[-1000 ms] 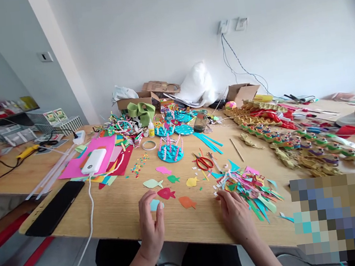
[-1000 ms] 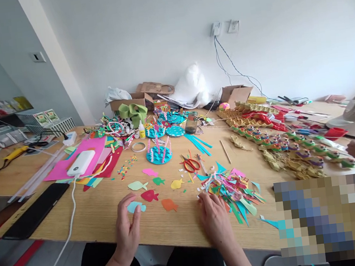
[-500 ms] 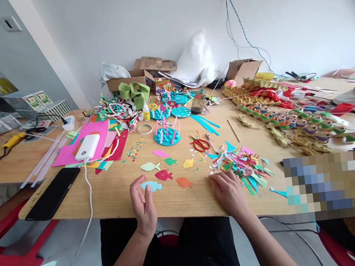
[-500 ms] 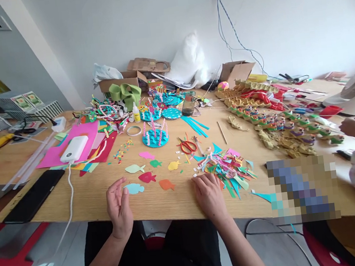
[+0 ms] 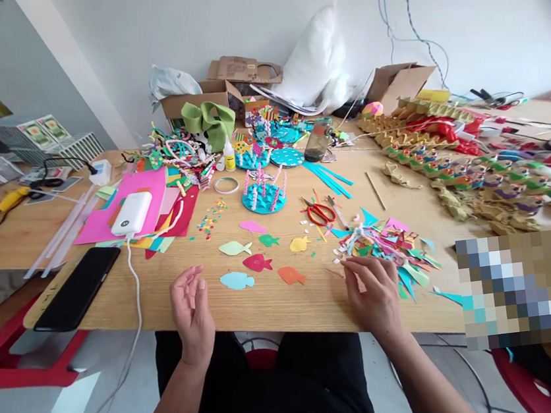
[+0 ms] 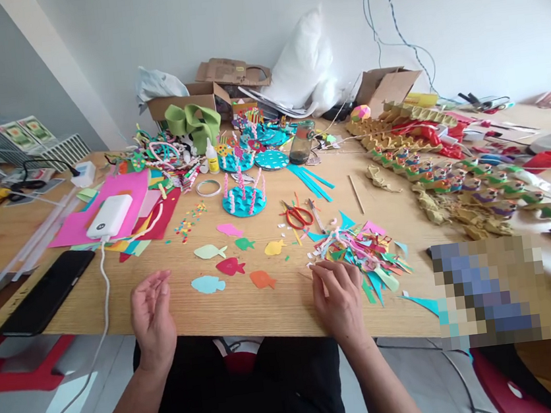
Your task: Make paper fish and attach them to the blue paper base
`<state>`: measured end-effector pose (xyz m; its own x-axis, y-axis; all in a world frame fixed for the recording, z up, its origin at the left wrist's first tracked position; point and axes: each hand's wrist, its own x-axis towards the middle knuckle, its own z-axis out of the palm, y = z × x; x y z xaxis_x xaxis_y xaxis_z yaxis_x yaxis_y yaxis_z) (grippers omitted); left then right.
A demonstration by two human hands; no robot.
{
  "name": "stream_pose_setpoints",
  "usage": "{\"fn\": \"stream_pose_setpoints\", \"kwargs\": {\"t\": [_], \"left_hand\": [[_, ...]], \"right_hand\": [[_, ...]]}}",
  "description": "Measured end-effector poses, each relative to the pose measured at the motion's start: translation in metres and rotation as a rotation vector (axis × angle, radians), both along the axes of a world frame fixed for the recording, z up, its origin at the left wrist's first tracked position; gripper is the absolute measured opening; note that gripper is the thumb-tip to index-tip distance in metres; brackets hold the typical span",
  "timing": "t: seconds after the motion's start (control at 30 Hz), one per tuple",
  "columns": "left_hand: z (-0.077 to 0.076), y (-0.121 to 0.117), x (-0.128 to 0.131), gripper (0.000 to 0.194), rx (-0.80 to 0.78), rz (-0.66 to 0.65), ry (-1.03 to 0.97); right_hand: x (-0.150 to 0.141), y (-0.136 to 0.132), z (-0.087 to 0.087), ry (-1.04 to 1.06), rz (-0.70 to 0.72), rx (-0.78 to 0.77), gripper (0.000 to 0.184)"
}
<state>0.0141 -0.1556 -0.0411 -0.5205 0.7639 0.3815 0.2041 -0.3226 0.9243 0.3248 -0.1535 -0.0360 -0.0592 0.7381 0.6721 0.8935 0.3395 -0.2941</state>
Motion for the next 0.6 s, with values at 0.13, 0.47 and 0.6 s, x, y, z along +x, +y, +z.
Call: {"fn": "stream_pose_setpoints", "kwargs": {"t": [0.13, 0.47, 0.6], "left_hand": [[-0.001, 0.001, -0.005, 0.026, -0.031, -0.022, 0.013], [-0.001, -0.002, -0.001, 0.023, -0.012, -0.067, 0.084], [-0.005, -0.002, -0.005, 0.023, -0.055, -0.119, 0.145]], "right_hand": [[-0.014, -0.010, 0.003, 0.004, 0.075, -0.013, 0.024], [-0.051, -0.017, 0.004, -0.061, 0.200, -0.141, 0.017], [-0.047, -0.017, 0.000, -0.061, 0.207, -0.131, 0.016]]}}
